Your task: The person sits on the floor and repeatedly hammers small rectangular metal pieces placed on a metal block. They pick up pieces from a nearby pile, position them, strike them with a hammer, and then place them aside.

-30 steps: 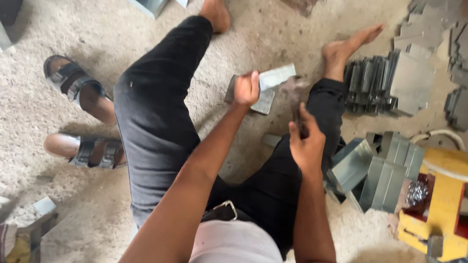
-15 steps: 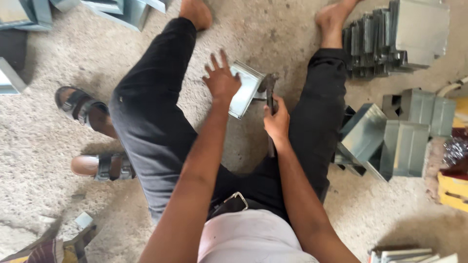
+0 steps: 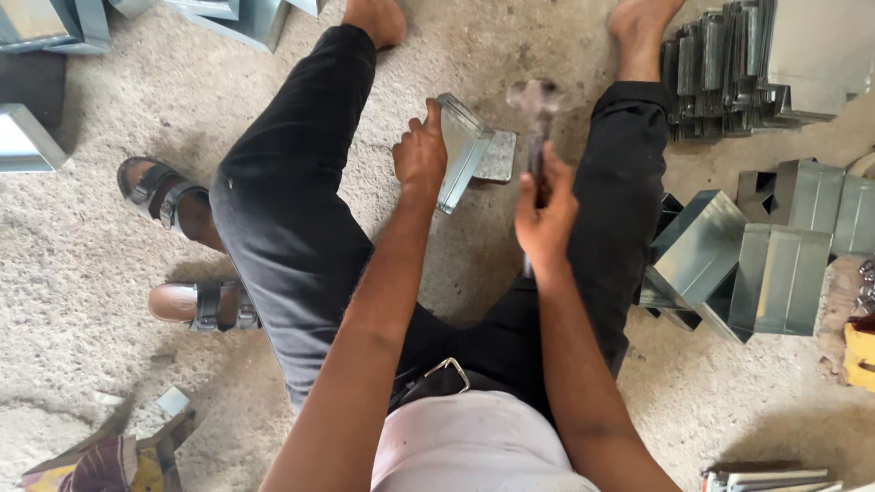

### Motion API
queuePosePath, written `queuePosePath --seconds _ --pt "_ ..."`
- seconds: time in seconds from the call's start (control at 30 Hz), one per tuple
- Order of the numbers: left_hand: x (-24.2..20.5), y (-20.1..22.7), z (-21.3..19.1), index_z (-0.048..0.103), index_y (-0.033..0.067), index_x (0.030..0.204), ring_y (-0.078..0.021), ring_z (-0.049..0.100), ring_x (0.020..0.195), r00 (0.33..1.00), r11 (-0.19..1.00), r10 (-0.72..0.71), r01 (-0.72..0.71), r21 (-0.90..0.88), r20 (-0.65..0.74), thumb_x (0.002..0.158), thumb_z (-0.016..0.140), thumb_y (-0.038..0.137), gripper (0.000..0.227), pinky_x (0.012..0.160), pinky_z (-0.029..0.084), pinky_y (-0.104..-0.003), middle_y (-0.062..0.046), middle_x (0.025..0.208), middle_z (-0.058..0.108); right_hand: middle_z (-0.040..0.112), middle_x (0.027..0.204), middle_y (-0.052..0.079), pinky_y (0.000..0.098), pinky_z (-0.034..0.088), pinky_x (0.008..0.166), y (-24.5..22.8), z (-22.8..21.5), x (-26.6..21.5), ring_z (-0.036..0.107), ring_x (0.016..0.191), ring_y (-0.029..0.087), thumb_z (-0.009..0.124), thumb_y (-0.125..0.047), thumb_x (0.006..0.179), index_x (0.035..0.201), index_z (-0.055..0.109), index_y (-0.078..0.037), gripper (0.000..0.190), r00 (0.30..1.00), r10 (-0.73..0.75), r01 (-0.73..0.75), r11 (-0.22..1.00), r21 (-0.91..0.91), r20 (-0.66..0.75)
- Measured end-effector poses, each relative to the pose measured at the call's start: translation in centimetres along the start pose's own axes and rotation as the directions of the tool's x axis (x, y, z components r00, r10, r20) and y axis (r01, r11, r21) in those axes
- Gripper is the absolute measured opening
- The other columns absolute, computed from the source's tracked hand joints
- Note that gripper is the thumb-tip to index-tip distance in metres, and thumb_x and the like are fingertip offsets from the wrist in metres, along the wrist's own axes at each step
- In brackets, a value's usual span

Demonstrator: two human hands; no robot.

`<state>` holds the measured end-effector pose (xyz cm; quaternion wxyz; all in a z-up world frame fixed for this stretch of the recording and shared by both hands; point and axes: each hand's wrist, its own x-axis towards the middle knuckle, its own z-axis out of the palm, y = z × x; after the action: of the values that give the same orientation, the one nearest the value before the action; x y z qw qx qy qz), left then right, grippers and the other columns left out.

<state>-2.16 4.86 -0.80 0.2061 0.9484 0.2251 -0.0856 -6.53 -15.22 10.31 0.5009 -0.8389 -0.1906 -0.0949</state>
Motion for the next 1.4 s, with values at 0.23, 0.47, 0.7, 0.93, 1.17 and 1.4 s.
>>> queuePosePath --seconds 0.23,0.47,0.7,0.93,1.17,1.4 --pt "1.1 0.1 0.7 0.028 0.0151 0.156 -0.0344 0.074 0.084 0.997 0.999 0.031 -0.029 0.026 -0.071 0.096 0.053 0.007 0.065 0.068 0.060 -0.046 -0.023 0.113 0.066 0.065 0.077 0.015 0.0285 0.047 0.058 1.6 1.8 0.0 0.056 0.061 0.011 0.073 -0.007 0.100 0.141 0.061 -0.004 0.042 0.986 0.164 -0.155 0.965 -0.210 0.029" --pt "1.4 -1.2 2.9 0.034 0.0179 0.155 -0.0363 0.074 0.089 0.997 0.995 -0.034 0.027 -0.097 -0.067 0.098 0.050 0.008 0.060 0.072 0.060 -0.050 -0.022 0.115 0.067 0.073 0.092 0.010 0.0242 0.051 0.063 2.9 2.2 -1.3 0.063 0.070 0.011 0.065 -0.006 0.106 0.147 0.053 -0.006 0.043 0.997 0.077 -0.077 0.997 -0.004 -0.005" --pt "3.5 -2.5 6.0 0.036 0.0141 0.150 -0.0438 0.069 0.099 0.997 0.953 -0.065 0.051 -0.298 -0.036 0.079 0.062 0.008 0.076 0.076 0.056 -0.054 -0.029 0.137 0.052 0.056 0.072 0.004 0.0302 0.040 0.039 7.3 3.8 -1.4 0.049 0.048 0.011 0.065 -0.013 0.101 0.141 0.051 -0.021 0.043 0.759 0.644 -0.651 0.751 0.110 0.097" --pt "2.4 -2.9 2.4 0.059 0.0137 0.136 -0.0417 0.063 0.117 0.987 0.916 -0.136 0.156 -0.371 0.080 0.096 0.064 0.036 0.046 0.095 0.052 -0.055 -0.020 0.132 0.058 0.055 0.070 0.002 0.0280 0.040 0.039 8.9 3.3 -1.8 0.048 0.047 0.009 0.068 -0.010 0.098 0.142 0.048 -0.019 0.049 0.695 0.710 -0.714 0.665 0.218 0.109" --pt "2.2 -5.2 0.2 0.061 0.0133 0.134 -0.0408 0.062 0.117 0.960 0.807 -0.280 0.243 -0.539 0.013 0.100 0.048 0.047 0.049 0.097 0.050 -0.051 -0.017 0.130 0.062 0.056 0.073 0.001 0.0278 0.038 0.039 10.6 4.2 -2.5 0.048 0.048 0.009 0.064 -0.009 0.101 0.145 0.044 -0.020 0.049 0.743 0.638 -0.662 0.658 0.360 0.200" --pt "4.5 -6.3 2.2 0.069 0.0121 0.126 -0.0396 0.064 0.120 0.957 0.754 -0.272 0.275 -0.597 0.097 0.103 0.038 0.056 0.059 0.102 0.049 -0.049 -0.018 0.125 0.070 0.057 0.074 0.001 0.0268 0.039 0.040 10.6 4.4 -2.4 0.048 0.049 0.009 0.066 -0.009 0.099 0.143 0.042 -0.021 0.051 0.697 0.693 -0.705 0.615 0.352 0.184"
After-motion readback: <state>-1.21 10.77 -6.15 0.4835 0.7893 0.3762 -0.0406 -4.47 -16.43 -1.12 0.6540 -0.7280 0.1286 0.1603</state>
